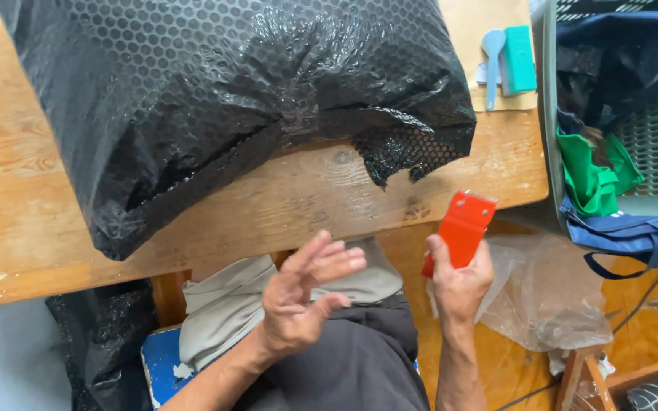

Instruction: The person seals a large black bubble mailer by folding the top edge and applying adhesive tape with a handheld dispenser. They smooth the tape and repeat the process along the seam to secure the package.

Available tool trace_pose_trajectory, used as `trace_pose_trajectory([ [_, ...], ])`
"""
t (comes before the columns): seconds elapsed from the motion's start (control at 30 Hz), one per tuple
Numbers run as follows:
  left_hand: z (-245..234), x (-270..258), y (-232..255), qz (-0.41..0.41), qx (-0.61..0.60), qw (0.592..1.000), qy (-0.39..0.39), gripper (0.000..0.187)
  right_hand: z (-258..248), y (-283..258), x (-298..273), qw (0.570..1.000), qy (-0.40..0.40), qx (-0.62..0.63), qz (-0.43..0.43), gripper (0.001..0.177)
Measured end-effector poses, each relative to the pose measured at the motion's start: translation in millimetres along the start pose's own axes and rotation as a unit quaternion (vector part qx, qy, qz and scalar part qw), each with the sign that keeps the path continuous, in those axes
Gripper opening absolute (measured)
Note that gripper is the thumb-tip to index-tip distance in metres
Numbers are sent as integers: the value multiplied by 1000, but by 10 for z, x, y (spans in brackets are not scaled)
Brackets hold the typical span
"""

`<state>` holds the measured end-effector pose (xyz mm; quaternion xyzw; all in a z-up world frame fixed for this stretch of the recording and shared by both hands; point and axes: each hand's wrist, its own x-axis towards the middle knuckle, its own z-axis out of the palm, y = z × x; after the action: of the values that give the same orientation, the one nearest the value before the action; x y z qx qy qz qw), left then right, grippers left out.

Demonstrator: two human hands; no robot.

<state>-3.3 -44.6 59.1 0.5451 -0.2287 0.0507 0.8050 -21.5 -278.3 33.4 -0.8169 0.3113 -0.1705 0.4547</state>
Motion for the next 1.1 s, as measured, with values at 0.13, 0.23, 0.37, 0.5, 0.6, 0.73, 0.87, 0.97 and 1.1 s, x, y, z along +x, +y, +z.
trace_pose_trajectory([
  [0.13, -29, -11, -4, -54, -68, 995, 50, 79, -155, 404, 789, 965, 86, -211, -128, 45],
  [0.23, 24, 39, -27, 1, -40, 997, 68, 77, -175, 653, 1319, 924, 99, -300, -216, 55],
  [0.37, 32, 14, -83, -48, -164, 980, 105, 85, -101, 818, 1654, 874, 87, -370, -303, 60],
  [0.5, -72, 74, -5, -110, -341, 929, 96, 100, -97, 122, 1244, 848, 162, -274, -424, 64],
  [0.6, -123, 109, 11, -133, -400, 901, 98, 104, 133, -378, 593, 949, 22, 58, -308, 25],
  [0.73, -106, 116, 31, -112, -395, 907, 92, 102, 599, -476, 7, 851, -291, 437, 20, 34],
  [0.87, -124, 72, -2, -63, -335, 933, 118, 108, 1032, -466, -284, 741, -449, 490, 98, 41],
  [0.97, -192, 29, -39, -29, -262, 955, 136, 115, 1176, -454, -400, 733, -446, 490, 154, 30],
  [1.1, -283, 1, -74, 12, -136, 983, 121, 127, 1179, -559, -497, 743, -409, 501, 174, 14],
])
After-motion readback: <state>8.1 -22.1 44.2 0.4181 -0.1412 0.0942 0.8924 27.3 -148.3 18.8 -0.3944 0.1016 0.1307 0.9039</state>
